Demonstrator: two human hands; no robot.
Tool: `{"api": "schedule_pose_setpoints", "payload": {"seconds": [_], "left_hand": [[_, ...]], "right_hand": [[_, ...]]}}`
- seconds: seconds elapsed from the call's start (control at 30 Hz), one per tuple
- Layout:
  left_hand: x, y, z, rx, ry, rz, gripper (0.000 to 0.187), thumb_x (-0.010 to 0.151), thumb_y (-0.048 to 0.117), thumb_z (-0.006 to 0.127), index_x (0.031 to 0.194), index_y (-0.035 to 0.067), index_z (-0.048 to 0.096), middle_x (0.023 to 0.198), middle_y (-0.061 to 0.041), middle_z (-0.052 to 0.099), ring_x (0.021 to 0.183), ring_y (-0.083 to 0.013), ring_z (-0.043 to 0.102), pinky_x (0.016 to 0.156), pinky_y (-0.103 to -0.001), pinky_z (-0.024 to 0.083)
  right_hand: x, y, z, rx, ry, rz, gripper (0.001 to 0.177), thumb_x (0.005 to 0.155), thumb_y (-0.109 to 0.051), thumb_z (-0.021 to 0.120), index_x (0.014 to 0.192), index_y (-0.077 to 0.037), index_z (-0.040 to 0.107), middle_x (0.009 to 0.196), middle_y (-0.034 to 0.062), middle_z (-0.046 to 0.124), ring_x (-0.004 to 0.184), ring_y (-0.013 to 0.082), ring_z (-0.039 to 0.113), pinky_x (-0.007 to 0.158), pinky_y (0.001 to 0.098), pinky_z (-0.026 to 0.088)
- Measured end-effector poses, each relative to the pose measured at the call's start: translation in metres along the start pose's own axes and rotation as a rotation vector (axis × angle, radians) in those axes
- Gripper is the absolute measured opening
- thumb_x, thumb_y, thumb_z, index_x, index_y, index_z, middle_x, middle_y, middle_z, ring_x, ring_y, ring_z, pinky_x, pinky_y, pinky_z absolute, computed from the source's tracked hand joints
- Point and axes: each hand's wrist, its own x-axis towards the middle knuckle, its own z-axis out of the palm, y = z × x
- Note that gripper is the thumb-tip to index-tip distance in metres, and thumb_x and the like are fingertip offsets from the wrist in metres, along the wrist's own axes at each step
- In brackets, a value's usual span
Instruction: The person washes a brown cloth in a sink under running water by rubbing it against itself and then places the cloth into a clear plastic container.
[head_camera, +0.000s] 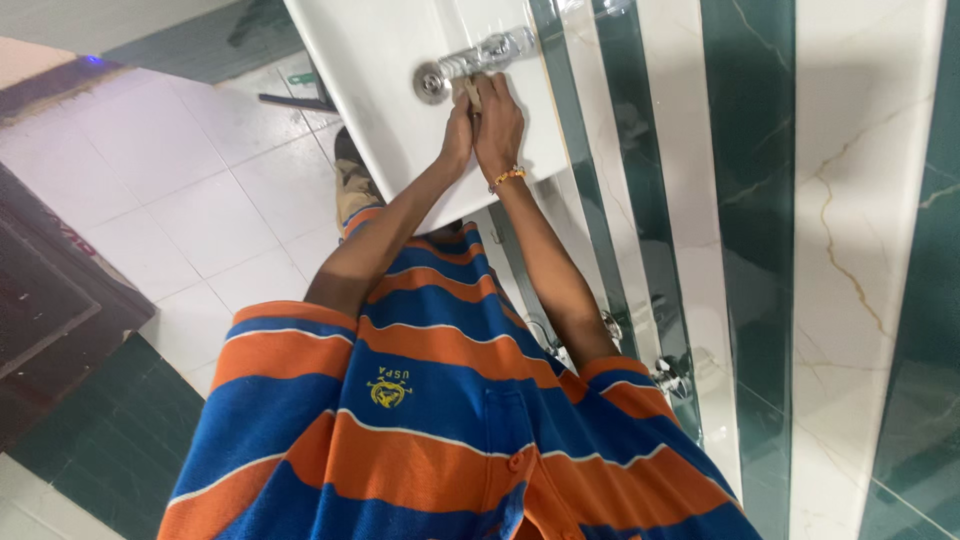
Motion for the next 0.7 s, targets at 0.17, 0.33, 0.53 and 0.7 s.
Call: {"api": "schedule_pose_setpoints", "payload": {"seconds": [0.17, 0.33, 0.53, 0.7], "left_hand": [[-0.066, -0.058, -0.011, 0.863, -0.180, -0.105, 0.069, 0.111, 0.046, 0.019, 0.133, -0.006, 0.059, 0.134, -0.028, 0.064, 0.124, -0.0376, 0.061, 0.112, -0.041, 0.043], [-0.083, -0.074, 0.004, 0.875, -0.369, 0.072, 0.069, 0.112, 0.044, 0.018, 0.156, -0.009, 0.025, 0.167, -0.032, 0.013, 0.157, -0.0396, 0.003, 0.127, -0.041, 0.002], [-0.049, -0.059, 0.006, 0.403, -0.058, -0.089, 0.072, 0.106, 0.048, 0.031, 0.148, -0.009, 0.043, 0.155, -0.024, 0.045, 0.143, -0.0314, 0.042, 0.119, -0.037, 0.028], [-0.027, -0.050, -0.003, -0.104, -0.103, -0.062, 0.055, 0.109, 0.038, 0.038, 0.140, -0.006, 0.049, 0.131, -0.015, 0.057, 0.119, -0.0225, 0.053, 0.108, -0.036, 0.041]], "right_hand": [[-0.075, 0.012, -0.039, 0.056, 0.039, 0.141, 0.047, 0.073, 0.014, 0.069, 0.118, -0.001, 0.066, 0.106, 0.0160, 0.062, 0.092, 0.0338, 0.066, 0.077, 0.0407, 0.056], [-0.108, 0.031, -0.063, 0.091, 0.095, 0.087, 0.032, 0.075, 0.011, 0.070, 0.104, 0.003, 0.060, 0.101, 0.0196, 0.059, 0.093, 0.0418, 0.062, 0.079, 0.0464, 0.051], [-0.062, 0.012, -0.036, 0.070, 0.067, 0.043, 0.030, 0.082, 0.009, 0.064, 0.111, 0.004, 0.059, 0.107, 0.0202, 0.061, 0.096, 0.0434, 0.064, 0.080, 0.0479, 0.052], [-0.053, 0.004, -0.025, 0.146, 0.105, -0.031, 0.041, 0.082, 0.014, 0.058, 0.122, 0.006, 0.060, 0.112, 0.0222, 0.062, 0.100, 0.0452, 0.063, 0.083, 0.0479, 0.053]]}}
